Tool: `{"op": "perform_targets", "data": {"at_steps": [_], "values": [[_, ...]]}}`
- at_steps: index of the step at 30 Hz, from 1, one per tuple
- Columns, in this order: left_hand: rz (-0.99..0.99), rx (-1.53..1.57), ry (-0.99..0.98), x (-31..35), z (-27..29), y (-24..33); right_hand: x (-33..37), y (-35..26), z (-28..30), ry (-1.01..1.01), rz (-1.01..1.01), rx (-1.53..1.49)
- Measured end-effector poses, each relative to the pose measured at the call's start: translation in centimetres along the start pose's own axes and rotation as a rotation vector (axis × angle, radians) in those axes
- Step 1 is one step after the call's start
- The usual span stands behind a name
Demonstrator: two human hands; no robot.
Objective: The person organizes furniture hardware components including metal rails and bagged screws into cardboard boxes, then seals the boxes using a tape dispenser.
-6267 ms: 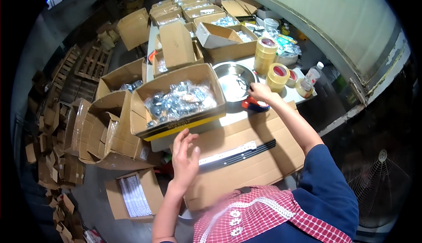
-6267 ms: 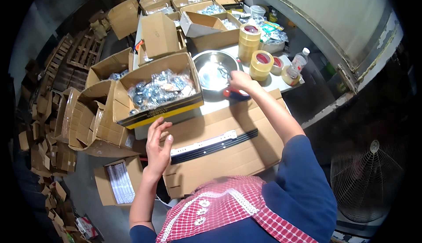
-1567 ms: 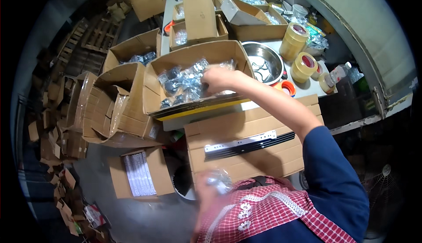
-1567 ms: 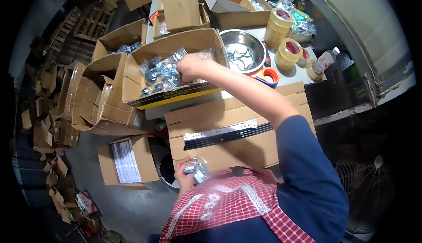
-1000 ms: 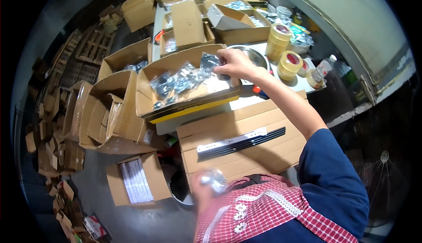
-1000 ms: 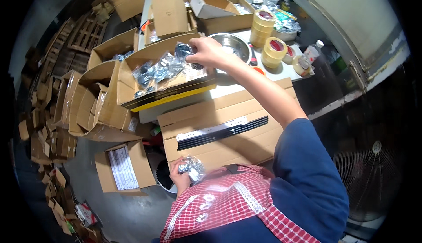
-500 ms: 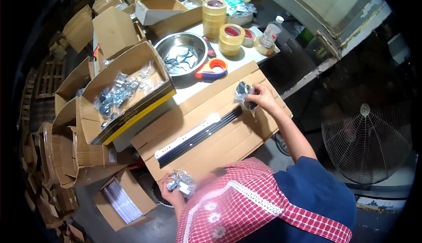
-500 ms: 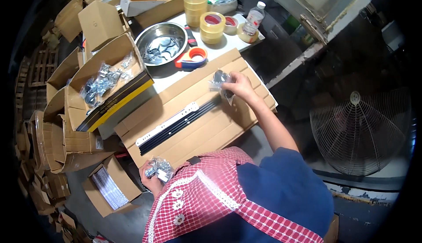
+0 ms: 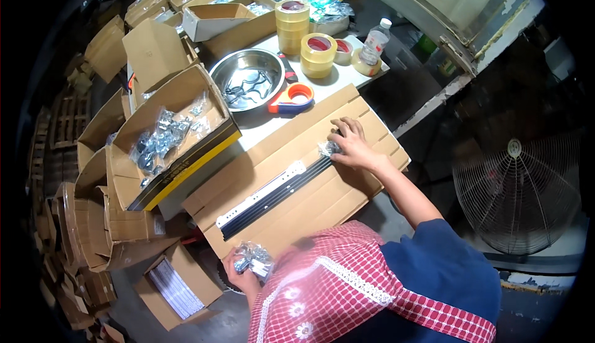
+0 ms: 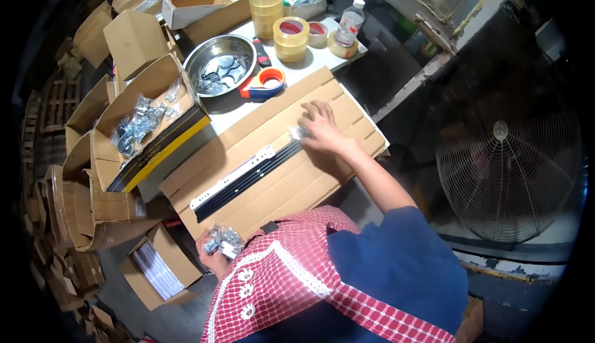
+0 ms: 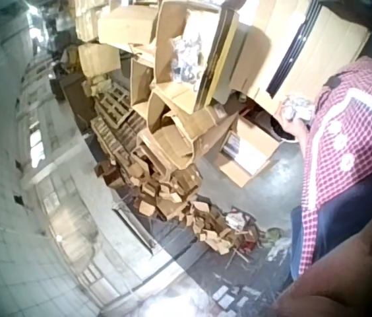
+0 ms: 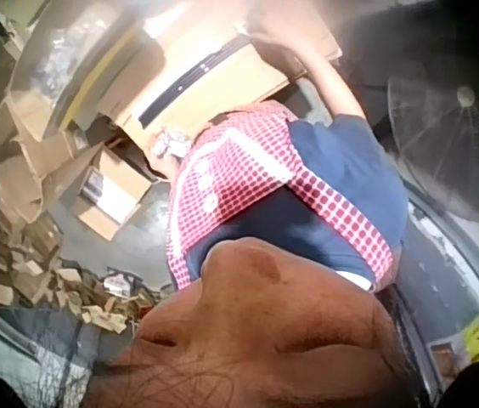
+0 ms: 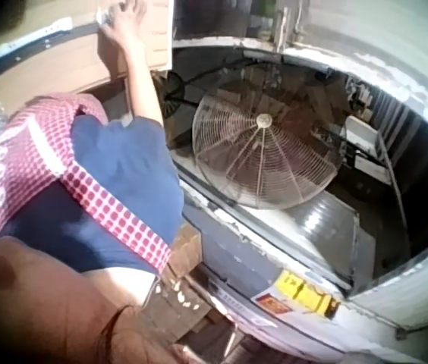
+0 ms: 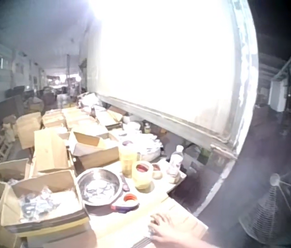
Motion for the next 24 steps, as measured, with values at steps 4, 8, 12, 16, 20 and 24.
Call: {"op": "perform_targets", "data": {"at_steps": [4, 8, 12, 16, 20, 24], "values": [[0.004, 0.014, -0.011, 0.1, -0.4, 0.4, -1.8, 1.2, -1.7, 0.083, -0.079, -0.117], [-0.018, -0.022, 0.004, 0.2, -0.3, -0.1, -5.6, -0.9, 1.5, 0.007, -0.071, -0.275], [-0.015, -0.019, 0.017, 0.5, 0.1, -0.4, -7.1, -1.6, 3.2, -0.114, -0.237, -0.526], [0.005, 0.021, 0.026, 0.5, -0.3, 0.8, -9.1, -5.5, 6.6, -0.192, -0.306, -1.182], [-0.065, -0.024, 0.001, 0.1, -0.2, 0.9, -14.0, -11.9, 11.2, -0.195, -0.116, -1.427], [-0.019, -0.023, -0.039, -0.1, 0.0, 1.5, -17.2, -16.8, 13.8, -0.287, 0.153, -1.432]]}}
Point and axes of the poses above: each hand's wrist, its own x-axis away from the middle knuckle, its own z-axis out of the back of the hand, y = z × x, the point moved 4 cm from there along -x, towards the middle knuckle, and after that the axes turned 6 degrees about x, right-handed, at the moved point
